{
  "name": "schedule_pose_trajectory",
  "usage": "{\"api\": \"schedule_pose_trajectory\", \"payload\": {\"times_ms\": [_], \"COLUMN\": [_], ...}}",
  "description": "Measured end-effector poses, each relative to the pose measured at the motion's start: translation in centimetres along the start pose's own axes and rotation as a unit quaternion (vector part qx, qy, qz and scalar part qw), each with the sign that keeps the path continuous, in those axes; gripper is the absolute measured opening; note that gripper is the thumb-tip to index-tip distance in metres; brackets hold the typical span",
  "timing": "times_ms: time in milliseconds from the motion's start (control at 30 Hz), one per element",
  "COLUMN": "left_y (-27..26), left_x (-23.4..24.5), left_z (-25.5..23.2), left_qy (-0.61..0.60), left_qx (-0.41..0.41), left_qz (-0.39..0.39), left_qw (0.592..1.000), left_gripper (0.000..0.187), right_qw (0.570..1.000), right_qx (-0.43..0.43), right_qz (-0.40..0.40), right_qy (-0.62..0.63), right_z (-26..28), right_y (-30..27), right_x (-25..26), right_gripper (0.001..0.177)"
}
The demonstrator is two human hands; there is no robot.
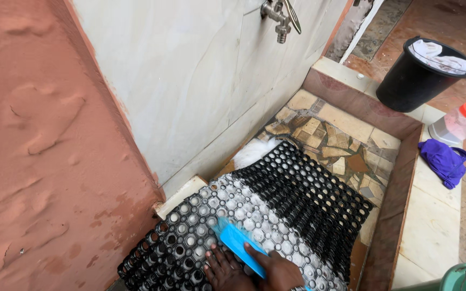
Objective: The person washes a rubber floor mat by scrubbing it with a brush, scooping water from a bucket using a plastic container, and continuing to scrub the mat with the brush.
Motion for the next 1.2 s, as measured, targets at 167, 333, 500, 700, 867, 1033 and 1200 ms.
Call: {"api": "schedule_pose_trajectory", "payload": {"times_ms": [167, 333, 500, 700, 867, 1033, 1200], "left_y": [-0.1, 0.1, 0.6, 2.5, 2.7, 0.5, 2.0], "left_x": [-2.0, -2.8, -2.2, -4.6, -4.3, -1.7, -4.0], "left_z": [0.6, 0.6, 0.8, 1.4, 1.2, 0.9, 1.5], "left_qy": [0.026, 0.034, 0.065, 0.066, 0.001, 0.058, 0.056], "left_qx": [0.0, 0.011, 0.019, 0.003, -0.061, -0.002, -0.003], "left_qz": [0.034, 0.046, 0.067, 0.033, -0.242, 0.073, 0.032], "left_qw": [0.999, 0.998, 0.995, 0.997, 0.968, 0.996, 0.998], "left_gripper": [0.151, 0.153, 0.155, 0.152, 0.148, 0.151, 0.159], "right_qw": [0.993, 0.998, 0.996, 0.997, 0.997, 0.995, 0.999], "right_qx": [-0.085, -0.054, -0.001, -0.045, 0.042, -0.065, -0.046], "right_qz": [0.065, -0.01, 0.087, -0.06, 0.065, 0.069, -0.026], "right_qy": [-0.04, 0.007, 0.002, 0.014, 0.003, -0.011, 0.003], "right_z": [-3.7, 2.6, -2.5, 0.7, 1.0, -3.4, 3.5], "right_y": [1.1, 3.5, -2.1, 4.7, -1.1, 0.1, 2.6], "right_x": [1.4, 2.7, 2.0, 1.9, 0.7, 2.8, 1.7], "right_gripper": [0.088, 0.086, 0.092, 0.082, 0.082, 0.083, 0.076]}}
Point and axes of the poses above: each hand's wrist, its own y-axis towards the middle knuckle, its own x-axis out of the back of the hand, z = x × y, the point moved 3 cm from there along y, towards the middle knuckle, and after that the axes turned 14 degrees about -y, right-handed, at the moved point
